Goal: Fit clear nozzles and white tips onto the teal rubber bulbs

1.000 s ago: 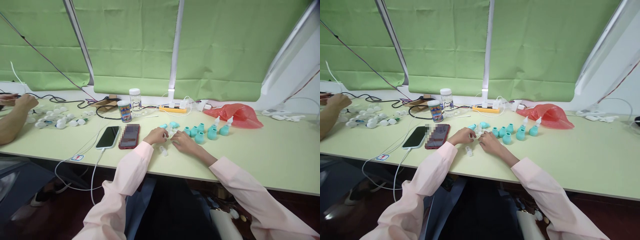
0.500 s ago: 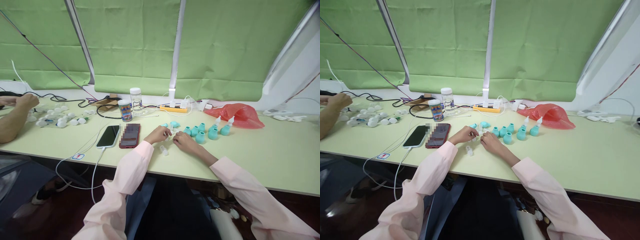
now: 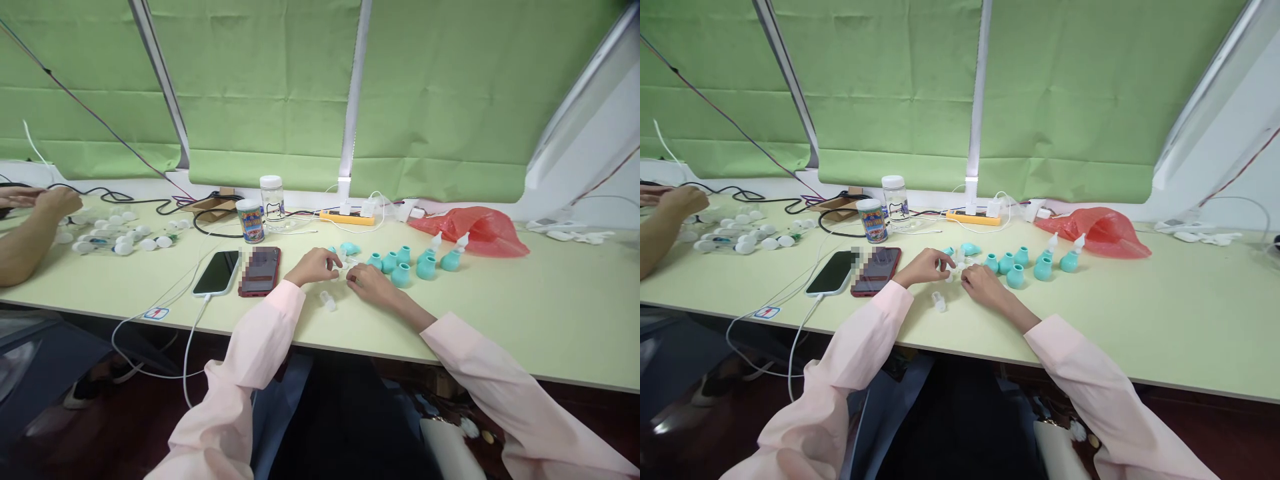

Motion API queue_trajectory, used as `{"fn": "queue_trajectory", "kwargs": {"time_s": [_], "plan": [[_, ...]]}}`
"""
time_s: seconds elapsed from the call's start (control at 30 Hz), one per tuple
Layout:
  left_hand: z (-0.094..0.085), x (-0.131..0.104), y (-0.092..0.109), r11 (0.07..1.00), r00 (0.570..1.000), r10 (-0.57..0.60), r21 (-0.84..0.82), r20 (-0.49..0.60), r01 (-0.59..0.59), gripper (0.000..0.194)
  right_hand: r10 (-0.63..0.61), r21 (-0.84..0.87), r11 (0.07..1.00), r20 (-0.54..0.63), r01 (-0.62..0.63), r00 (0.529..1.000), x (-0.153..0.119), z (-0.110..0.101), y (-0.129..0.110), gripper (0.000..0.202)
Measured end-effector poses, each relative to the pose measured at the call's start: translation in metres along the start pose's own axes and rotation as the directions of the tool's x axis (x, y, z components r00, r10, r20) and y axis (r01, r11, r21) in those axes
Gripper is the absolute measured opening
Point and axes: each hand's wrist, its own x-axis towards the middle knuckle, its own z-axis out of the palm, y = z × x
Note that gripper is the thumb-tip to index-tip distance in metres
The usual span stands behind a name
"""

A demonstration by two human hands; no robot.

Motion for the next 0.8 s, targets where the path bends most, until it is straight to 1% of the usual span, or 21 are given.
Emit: {"fn": "queue_trajectory", "kwargs": {"time_s": [0.03,0.1,0.17,0.2,0.27,0.33,0.37,0.4,0.43,0.47,0.5,0.53,0.63,0.73,0.77,0.8], "plan": [[0.002,0.000,0.000,0.999,1.000,-0.009,0.034,-0.023,0.010,0.026,0.002,0.003,1.000,0.001,-0.002,1.000,0.000,0.000,0.000,0.014],[0.006,0.001,-0.002,0.988,0.995,-0.060,0.139,-0.075,0.070,0.025,0.006,0.010,1.000,0.004,-0.006,1.000,0.000,0.000,0.000,0.014],[0.010,0.001,-0.004,0.977,0.992,-0.085,0.187,-0.090,0.101,0.025,0.008,0.019,1.000,0.002,-0.008,1.000,0.000,-0.001,0.000,0.014],[0.009,0.000,-0.004,0.980,0.993,-0.080,0.173,-0.081,0.093,0.025,0.007,0.026,1.000,-0.004,-0.007,1.000,0.000,-0.001,-0.001,0.015],[0.005,-0.001,-0.002,0.998,0.999,-0.022,0.063,-0.041,0.025,0.025,0.004,0.042,0.999,-0.023,-0.003,1.000,0.000,-0.003,-0.001,0.016],[-0.005,-0.005,0.003,0.985,0.992,0.114,-0.138,0.055,-0.106,0.026,0.002,0.059,0.998,-0.033,0.000,0.999,0.000,-0.004,-0.002,0.016],[-0.010,-0.007,0.006,0.949,0.967,0.215,-0.264,0.139,-0.174,0.029,0.002,0.067,0.998,-0.033,0.000,0.999,0.000,-0.005,-0.003,0.015],[-0.014,-0.008,0.009,0.898,0.911,0.323,-0.387,0.257,-0.209,0.035,0.006,0.072,0.997,-0.033,-0.004,0.999,0.000,-0.006,-0.003,0.015],[-0.017,-0.010,0.011,0.853,0.849,0.397,-0.480,0.348,-0.203,0.041,0.011,0.074,0.997,-0.034,-0.008,0.999,0.000,-0.006,-0.003,0.015],[-0.019,-0.011,0.012,0.827,0.801,0.434,-0.535,0.412,-0.173,0.046,0.015,0.075,0.997,-0.036,-0.012,0.999,0.000,-0.006,-0.004,0.015],[-0.019,-0.011,0.012,0.819,0.777,0.441,-0.556,0.449,-0.143,0.046,0.019,0.075,0.997,-0.041,-0.016,0.999,0.000,-0.006,-0.004,0.016],[-0.017,-0.011,0.011,0.826,0.775,0.425,-0.551,0.468,-0.120,0.044,0.022,0.074,0.997,-0.046,-0.018,0.999,0.000,-0.006,-0.004,0.016],[-0.006,-0.007,0.006,0.863,0.803,0.358,-0.497,0.476,-0.090,0.031,0.017,0.080,0.997,-0.054,-0.013,0.998,0.000,-0.005,-0.003,0.016],[0.002,-0.003,0.002,0.870,0.806,0.352,-0.484,0.476,-0.094,0.025,0.023,0.104,0.994,-0.079,-0.014,0.997,0.000,-0.004,-0.002,0.015],[0.002,-0.002,0.002,0.872,0.820,0.344,-0.480,0.457,-0.099,0.023,0.035,0.127,0.992,-0.103,-0.021,0.994,0.000,-0.004,-0.002,0.015],[0.002,-0.002,0.002,0.875,0.848,0.323,-0.473,0.419,-0.100,0.022,0.057,0.167,0.985,-0.136,-0.034,0.989,0.000,-0.004,-0.002,0.014]]}}
